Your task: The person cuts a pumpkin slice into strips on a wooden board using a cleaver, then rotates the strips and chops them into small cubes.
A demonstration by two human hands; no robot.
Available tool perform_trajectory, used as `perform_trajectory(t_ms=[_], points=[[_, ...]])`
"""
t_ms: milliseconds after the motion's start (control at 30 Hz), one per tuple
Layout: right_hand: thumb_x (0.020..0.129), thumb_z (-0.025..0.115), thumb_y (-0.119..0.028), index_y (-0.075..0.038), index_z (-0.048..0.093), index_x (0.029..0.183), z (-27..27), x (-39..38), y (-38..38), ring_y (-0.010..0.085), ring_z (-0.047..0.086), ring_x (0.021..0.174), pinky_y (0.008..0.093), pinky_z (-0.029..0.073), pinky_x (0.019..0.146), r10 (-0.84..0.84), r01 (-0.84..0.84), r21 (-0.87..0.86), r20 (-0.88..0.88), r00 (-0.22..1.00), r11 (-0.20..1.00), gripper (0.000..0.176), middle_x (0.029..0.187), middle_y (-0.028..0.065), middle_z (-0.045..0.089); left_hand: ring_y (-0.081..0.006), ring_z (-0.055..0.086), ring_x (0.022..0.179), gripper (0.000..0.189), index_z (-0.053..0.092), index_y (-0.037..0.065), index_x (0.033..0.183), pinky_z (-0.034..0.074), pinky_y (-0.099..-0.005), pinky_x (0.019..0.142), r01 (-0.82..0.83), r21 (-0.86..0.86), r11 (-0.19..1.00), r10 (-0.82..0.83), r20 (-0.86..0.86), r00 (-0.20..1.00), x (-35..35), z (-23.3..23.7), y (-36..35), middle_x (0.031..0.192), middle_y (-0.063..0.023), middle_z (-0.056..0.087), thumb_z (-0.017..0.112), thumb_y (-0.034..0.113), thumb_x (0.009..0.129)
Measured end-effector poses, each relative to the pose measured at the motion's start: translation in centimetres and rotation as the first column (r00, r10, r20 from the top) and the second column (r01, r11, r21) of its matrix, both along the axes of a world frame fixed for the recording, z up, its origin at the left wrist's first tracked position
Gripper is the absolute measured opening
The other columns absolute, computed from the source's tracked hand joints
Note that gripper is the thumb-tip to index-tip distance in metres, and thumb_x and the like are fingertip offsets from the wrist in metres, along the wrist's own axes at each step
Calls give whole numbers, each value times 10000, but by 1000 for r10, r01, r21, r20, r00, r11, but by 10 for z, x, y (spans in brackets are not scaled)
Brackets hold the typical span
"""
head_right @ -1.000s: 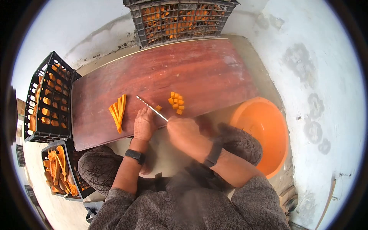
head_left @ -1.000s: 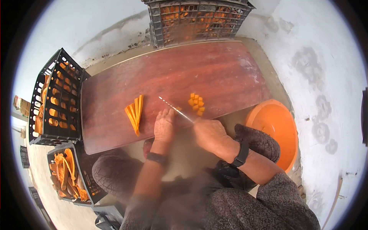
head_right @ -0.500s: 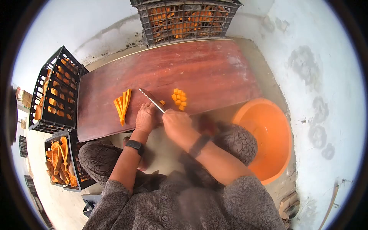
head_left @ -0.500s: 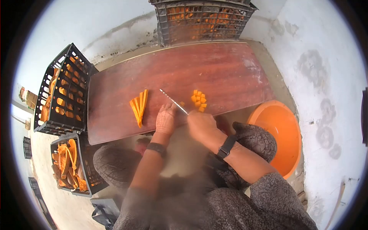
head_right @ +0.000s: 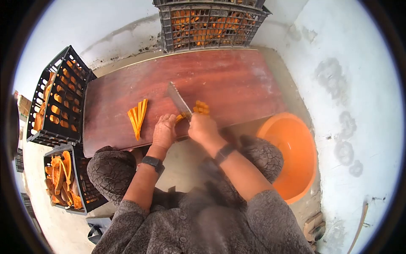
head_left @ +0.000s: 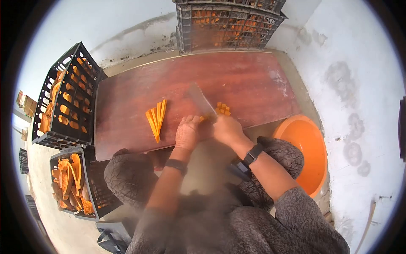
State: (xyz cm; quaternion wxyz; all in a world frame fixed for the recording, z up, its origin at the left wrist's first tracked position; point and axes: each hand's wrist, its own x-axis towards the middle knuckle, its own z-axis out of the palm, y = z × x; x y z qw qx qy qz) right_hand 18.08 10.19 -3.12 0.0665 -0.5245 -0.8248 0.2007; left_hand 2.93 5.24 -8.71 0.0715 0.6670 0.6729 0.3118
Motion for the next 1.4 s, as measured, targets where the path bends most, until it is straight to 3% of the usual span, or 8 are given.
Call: perform_trajectory(t_ms=[133, 533, 800, 967, 1200, 1267, 1400], points=[[771, 617, -135, -58, 621, 768, -5, 6, -2, 364, 636, 759, 455, 497, 659, -30, 40, 94, -99, 995, 995, 77, 761, 169, 649, -370, 584, 907, 138, 579, 46, 910, 499, -452, 780, 5, 47, 999, -5, 11, 1000, -1, -6, -1, 911, -165, 603, 547, 15, 780], [795, 592, -118, -35, 601, 790, 27, 16, -29, 383, 634, 688, 471, 500, 646, 120, -110, 187, -40, 992, 976, 84, 687, 179, 637, -366, 598, 841, 59, 586, 46, 870, 497, -455, 735, -59, 58, 997, 59, -3, 998, 2, -7, 0, 835, -158, 598, 568, 50, 815], [790, 541, -67, -2, 584, 801, 34, 16, -34, 375, 658, 677, 467, 516, 628, 162, -165, 70, 39, 986, 984, 78, 697, 199, 648, -364, 595, 815, 44, 595, 46, 868, 494, -457, 729, -91, 36, 995, 91, -6, 996, 5, -3, 0, 812, -158, 589, 579, 78, 842], [774, 547, -37, 13, 578, 802, 49, 16, -39, 370, 668, 689, 464, 525, 630, 183, -185, 29, 65, 981, 982, 65, 711, 222, 650, -340, 588, 837, 79, 601, 54, 872, 492, -451, 751, -98, -55, 994, 95, -46, 994, 5, -1, 0, 827, -146, 587, 573, 74, 800], [758, 575, -11, 23, 581, 821, 37, 4, -31, 366, 676, 706, 446, 533, 638, 195, -194, -23, 120, 973, 981, 72, 741, 223, 657, -372, 596, 838, 120, 590, 16, 874, 501, -468, 744, -69, -42, 997, 67, -52, 996, 2, 0, 3, 859, -176, 604, 559, 20, 758], [764, 573, -17, 19, 583, 825, 29, 0, -29, 365, 677, 707, 444, 535, 643, 203, -202, -20, 112, 973, 979, 72, 743, 219, 658, -334, 597, 907, 179, 625, 67, 911, 494, -442, 806, -86, -123, 989, 83, -25, 996, 5, 8, 3, 867, -140, 610, 673, 134, 752], [785, 568, -41, -3, 583, 811, 11, -3, -26, 355, 677, 713, 443, 534, 641, 139, -143, 63, 71, 988, 988, 49, 739, 203, 656, -334, 597, 910, 241, 639, 78, 928, 493, -434, 815, -115, -145, 983, 118, 11, 993, 8, 7, 2, 876, -134, 617, 716, 174, 722]])
